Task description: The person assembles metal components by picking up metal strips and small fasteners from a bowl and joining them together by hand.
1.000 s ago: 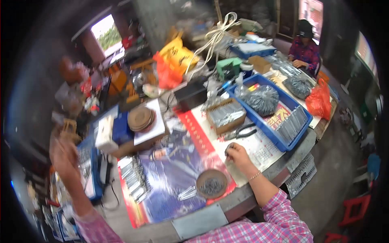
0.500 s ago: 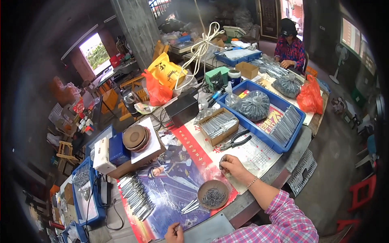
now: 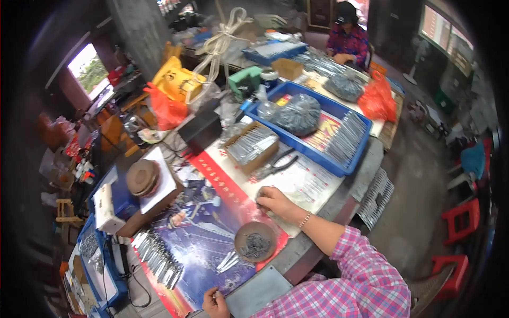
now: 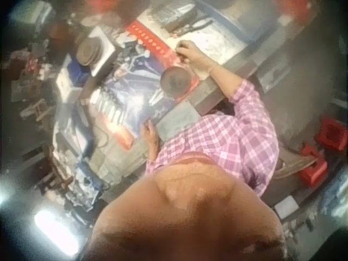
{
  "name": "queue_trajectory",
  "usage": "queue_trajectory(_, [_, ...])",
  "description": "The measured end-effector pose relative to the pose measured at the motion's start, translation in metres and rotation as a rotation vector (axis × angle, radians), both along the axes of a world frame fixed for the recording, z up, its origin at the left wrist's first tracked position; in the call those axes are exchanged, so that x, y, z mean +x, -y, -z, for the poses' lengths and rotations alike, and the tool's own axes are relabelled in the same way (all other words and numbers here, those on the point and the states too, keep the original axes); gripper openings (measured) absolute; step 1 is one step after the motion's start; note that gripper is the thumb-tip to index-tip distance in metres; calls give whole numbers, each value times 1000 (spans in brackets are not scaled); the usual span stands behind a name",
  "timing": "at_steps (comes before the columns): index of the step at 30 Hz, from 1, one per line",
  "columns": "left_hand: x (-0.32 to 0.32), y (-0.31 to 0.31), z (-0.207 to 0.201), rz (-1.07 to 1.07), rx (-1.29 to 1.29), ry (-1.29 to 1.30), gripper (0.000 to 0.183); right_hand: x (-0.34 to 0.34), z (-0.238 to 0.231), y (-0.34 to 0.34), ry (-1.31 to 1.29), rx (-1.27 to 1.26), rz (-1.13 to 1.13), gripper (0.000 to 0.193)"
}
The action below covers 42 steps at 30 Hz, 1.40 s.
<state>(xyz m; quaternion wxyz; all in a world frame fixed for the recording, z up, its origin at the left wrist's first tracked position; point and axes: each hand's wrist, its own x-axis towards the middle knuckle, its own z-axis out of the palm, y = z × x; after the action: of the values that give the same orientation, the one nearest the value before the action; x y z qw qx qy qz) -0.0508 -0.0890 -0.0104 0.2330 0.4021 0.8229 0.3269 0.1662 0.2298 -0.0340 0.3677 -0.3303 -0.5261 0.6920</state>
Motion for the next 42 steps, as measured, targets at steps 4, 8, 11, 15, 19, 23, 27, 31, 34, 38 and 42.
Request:
queue_trajectory(4, [-7,11,17,9,137,-55,23,0,-6,10,-62,14,-33,15])
queue_trajectory(8, [-4,10,5,-15,295,383,18,2,-28,22,15,-144,53,8])
queue_trajectory(11, [9,-13,-38,64,221,557,15,5,-45,35,43,-85,33,4])
queue_trajectory(15, [21,-31,-61,277,267,557,11,-7,-92,91,-92,-151,-196,6])
queue_trajectory(19, [30,-38,-66,267,368,770,13,-27,-97,127,-167,-171,-413,9])
queue_trajectory(23, [38,-36,-62,270,439,860,15,-37,-97,148,-172,-222,-427,17])
queue_trajectory(27, [43,-28,-62,277,441,865,15,-38,-97,157,-168,-236,-424,17])
queue_trajectory(31, [42,-24,-64,296,431,857,17,-34,-97,159,-161,-249,-443,17])
queue_trajectory(34, [41,-26,-65,310,390,875,20,-35,-97,156,-156,-249,-438,17])
queue_trajectory(38, [41,-28,-66,306,400,867,20,-36,-97,154,-117,-288,-445,15])
queue_trajectory(42, [41,-30,-65,296,394,878,19,-39,-97,155,-168,-332,-432,15])
